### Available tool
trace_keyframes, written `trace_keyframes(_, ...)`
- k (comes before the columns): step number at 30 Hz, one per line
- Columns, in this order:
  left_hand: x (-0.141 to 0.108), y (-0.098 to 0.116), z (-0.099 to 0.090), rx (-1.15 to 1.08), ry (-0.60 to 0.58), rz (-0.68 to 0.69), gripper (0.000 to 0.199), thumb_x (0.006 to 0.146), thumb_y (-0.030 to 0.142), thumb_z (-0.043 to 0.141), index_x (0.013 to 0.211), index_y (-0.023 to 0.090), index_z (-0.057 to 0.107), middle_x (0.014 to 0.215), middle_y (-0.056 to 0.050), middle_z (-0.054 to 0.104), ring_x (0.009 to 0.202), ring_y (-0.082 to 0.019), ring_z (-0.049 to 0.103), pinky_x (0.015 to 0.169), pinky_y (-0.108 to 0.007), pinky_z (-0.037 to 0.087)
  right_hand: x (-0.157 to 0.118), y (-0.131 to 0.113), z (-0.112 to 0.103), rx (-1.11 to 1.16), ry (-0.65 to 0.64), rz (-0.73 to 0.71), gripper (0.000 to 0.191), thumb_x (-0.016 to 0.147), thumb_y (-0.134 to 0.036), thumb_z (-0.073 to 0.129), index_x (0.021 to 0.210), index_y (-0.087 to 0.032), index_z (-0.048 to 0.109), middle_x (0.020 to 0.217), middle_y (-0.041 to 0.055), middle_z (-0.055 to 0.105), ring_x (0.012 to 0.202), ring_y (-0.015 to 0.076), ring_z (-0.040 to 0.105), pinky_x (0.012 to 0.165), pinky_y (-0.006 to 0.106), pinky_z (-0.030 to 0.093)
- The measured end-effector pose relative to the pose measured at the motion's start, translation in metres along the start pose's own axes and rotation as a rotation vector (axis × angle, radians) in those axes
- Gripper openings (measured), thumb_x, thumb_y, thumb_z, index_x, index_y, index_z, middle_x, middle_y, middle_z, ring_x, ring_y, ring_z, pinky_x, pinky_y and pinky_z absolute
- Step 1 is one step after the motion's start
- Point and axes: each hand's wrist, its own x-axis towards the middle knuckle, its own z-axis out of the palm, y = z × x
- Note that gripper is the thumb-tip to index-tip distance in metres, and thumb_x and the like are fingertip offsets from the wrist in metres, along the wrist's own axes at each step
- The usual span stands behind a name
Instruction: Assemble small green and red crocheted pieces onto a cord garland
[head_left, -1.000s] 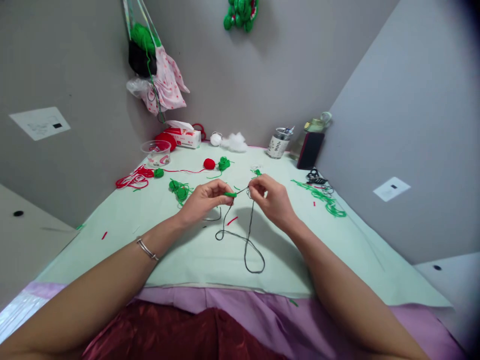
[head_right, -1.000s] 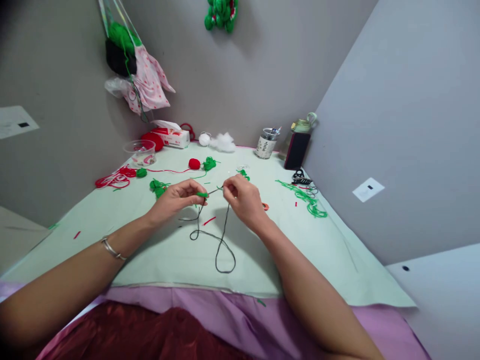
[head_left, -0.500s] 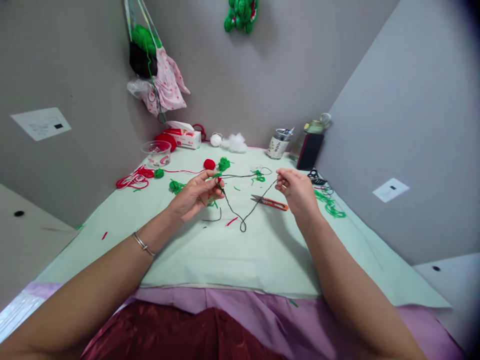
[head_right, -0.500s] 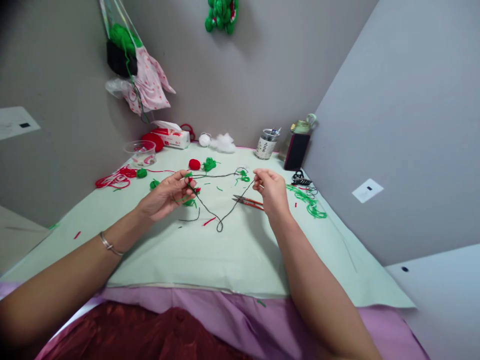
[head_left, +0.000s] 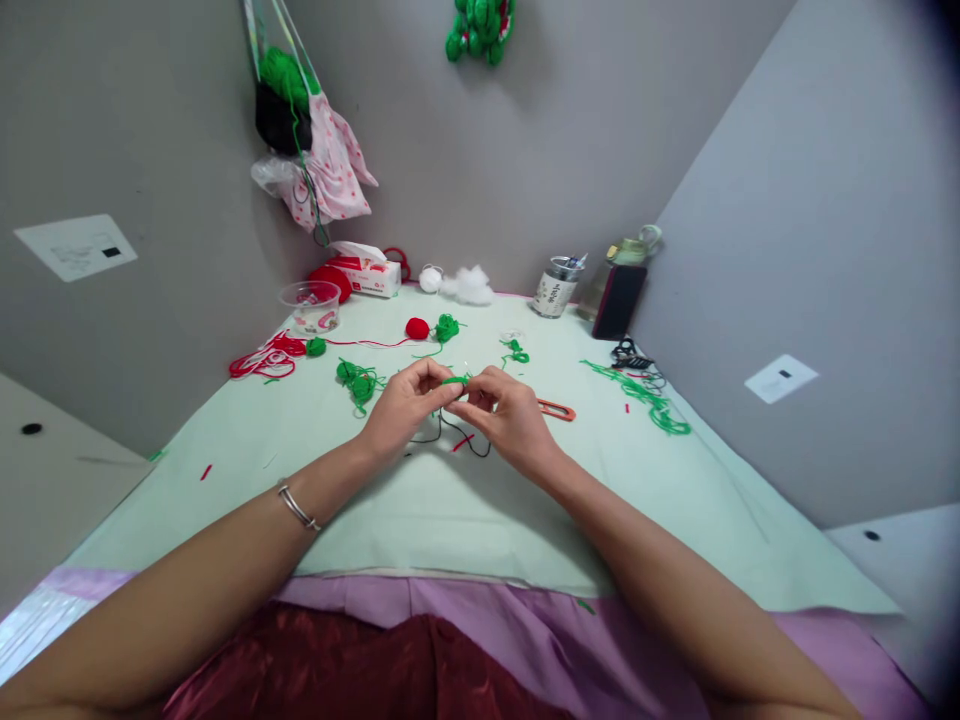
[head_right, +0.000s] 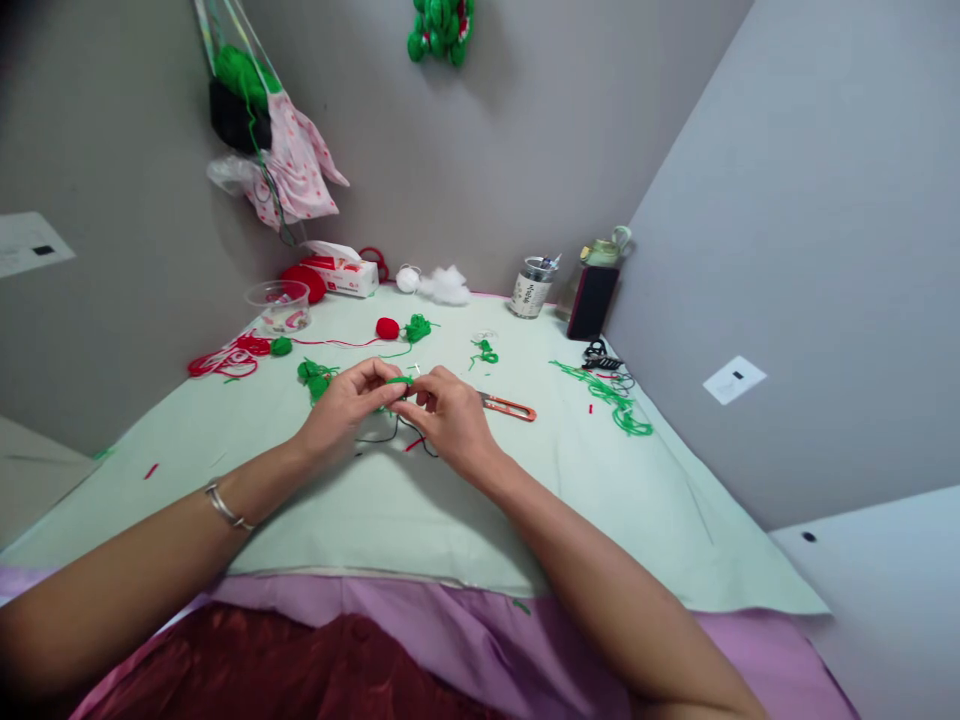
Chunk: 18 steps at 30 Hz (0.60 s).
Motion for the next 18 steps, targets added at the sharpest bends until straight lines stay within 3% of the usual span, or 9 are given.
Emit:
trace_keyframes(4, 0.0, 0.002, 0.0, -0.008, -0.014, -0.013, 0.018, 0.081, 0.033, 0.071, 0.079, 0.019, 0.06, 0.077, 0.001, 0.059, 0.075, -0.014, 0.057, 0.074, -0.028, 0.044, 0.0, 0.0, -0.003, 0.016, -0.035, -0.045, 0.014, 0.09, -0.022, 0.063, 0.079, -0.019, 0.072, 0.072, 0.0003, 0.056, 0.065, 0.0127, 0.051, 0.062, 0.027, 0.038)
trace_keyframes(11, 0.006, 0.0, -0.011, 0.078, 0.078, 0.054, 0.02, 0.078, 0.033, 0.074, 0.08, 0.02, 0.059, 0.082, 0.0, 0.062, 0.074, -0.014, 0.06, 0.073, -0.029, 0.047, 0.002, -0.006, -0.031, 0.137, -0.022, -0.011, 0.018, 0.091, -0.029, 0.064, 0.079, -0.019, 0.072, 0.072, 0.0007, 0.061, 0.066, 0.0129, 0.051, 0.061, 0.027, 0.038)
trace_keyframes(14, 0.014, -0.006, -0.021, 0.168, 0.165, 0.099, 0.019, 0.076, 0.03, 0.074, 0.077, 0.019, 0.058, 0.079, 0.001, 0.061, 0.07, -0.013, 0.059, 0.067, -0.028, 0.045, -0.002, -0.013, -0.054, 0.295, -0.204, -0.019, 0.019, 0.09, -0.032, 0.065, 0.079, -0.02, 0.074, 0.068, 0.001, 0.061, 0.062, 0.0129, 0.052, 0.058, 0.027, 0.04)
trace_keyframes(18, 0.029, -0.013, -0.044, 0.213, 0.307, 0.071, 0.02, 0.07, 0.027, 0.075, 0.073, 0.019, 0.057, 0.07, 0.003, 0.06, 0.064, -0.013, 0.06, 0.065, -0.028, 0.045, -0.012, -0.02, -0.083, 0.593, -0.525, -0.251, 0.022, 0.088, -0.036, 0.068, 0.072, -0.022, 0.076, 0.059, 0.0034, 0.063, 0.056, 0.0141, 0.055, 0.055, 0.027, 0.045)
